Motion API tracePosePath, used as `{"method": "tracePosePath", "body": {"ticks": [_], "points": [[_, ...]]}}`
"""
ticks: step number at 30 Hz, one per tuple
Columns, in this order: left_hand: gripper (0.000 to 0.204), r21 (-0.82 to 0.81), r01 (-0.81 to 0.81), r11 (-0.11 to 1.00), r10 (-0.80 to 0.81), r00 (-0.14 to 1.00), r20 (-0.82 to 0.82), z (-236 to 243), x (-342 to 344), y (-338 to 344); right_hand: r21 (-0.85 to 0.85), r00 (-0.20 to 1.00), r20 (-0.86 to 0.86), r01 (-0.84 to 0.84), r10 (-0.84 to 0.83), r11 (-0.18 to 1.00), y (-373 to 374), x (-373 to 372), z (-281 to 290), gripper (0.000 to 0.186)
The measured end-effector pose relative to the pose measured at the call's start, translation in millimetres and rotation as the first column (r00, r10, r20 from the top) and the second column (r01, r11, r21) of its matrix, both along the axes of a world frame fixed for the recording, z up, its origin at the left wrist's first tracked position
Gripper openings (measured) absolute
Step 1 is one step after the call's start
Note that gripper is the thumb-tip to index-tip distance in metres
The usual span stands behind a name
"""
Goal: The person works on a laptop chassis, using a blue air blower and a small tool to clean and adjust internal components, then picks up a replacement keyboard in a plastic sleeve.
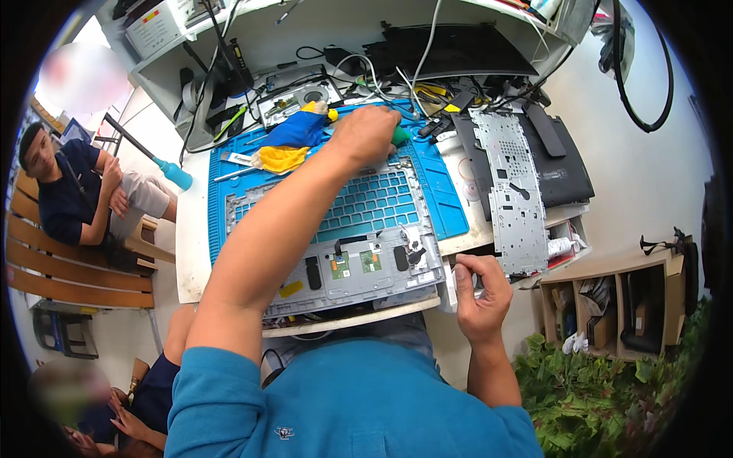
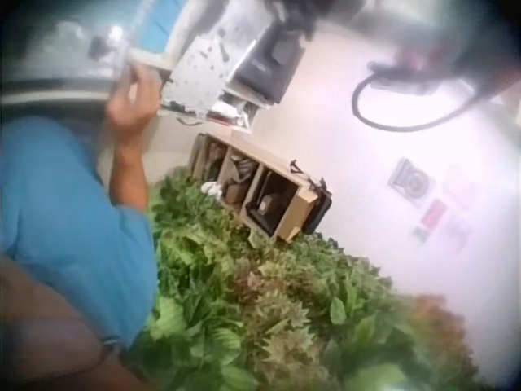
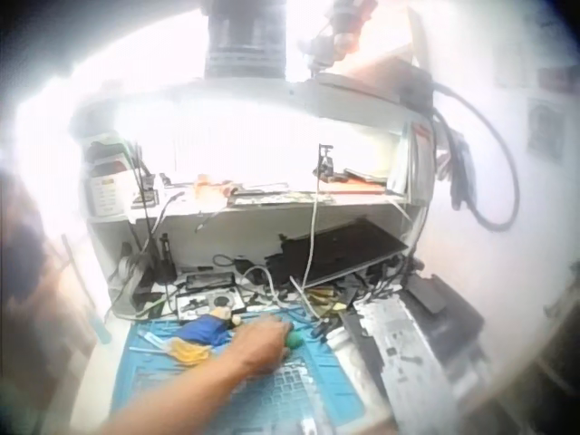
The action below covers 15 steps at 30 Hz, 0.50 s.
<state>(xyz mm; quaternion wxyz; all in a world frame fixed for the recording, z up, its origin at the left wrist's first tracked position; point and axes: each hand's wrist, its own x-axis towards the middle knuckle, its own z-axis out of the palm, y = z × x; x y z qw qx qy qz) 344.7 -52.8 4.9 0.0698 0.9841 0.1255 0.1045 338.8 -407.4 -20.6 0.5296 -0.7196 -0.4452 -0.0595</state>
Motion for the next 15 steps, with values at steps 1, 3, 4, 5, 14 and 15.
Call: {"method": "tracePosePath", "body": {"ticks": [1, 3, 4, 5, 14, 15], "points": [[0.048, 0.001, -0.008, 1.000, 0.008, 0.998, 0.061, -1, -3, 2, 0.029, 1.000, -0.002, -0.014, 0.014, 0.999, 4, -2, 2, 0.015], [0.051, -0.137, 0.017, 0.990, 0.020, 0.963, 0.269, 18, -20, -7, 0.049, 0.999, 0.006, -0.042, 0.042, 0.998, 6, -3, 5, 0.018], [0.053, -0.206, 0.033, 0.978, 0.045, 0.930, 0.364, 32, -33, -10, 0.045, 0.998, 0.015, -0.062, 0.061, 0.997, 6, -2, 7, 0.019], [0.055, -0.380, 0.080, 0.921, 0.086, 0.912, 0.400, 50, -51, -9, 0.046, 0.996, 0.023, -0.086, 0.085, 0.995, 8, -2, 8, 0.020], [0.032, -0.775, 0.505, 0.380, 0.633, 0.469, 0.616, 64, -245, 74, 0.037, 0.998, -0.029, -0.057, 0.059, 0.998, 15, -4, -38, 0.016], [0.032, -0.795, 0.470, 0.383, 0.649, 0.476, 0.594, 56, -255, 77, 0.040, 0.999, -0.022, -0.045, 0.046, 0.998, 15, -5, -45, 0.016]]}}
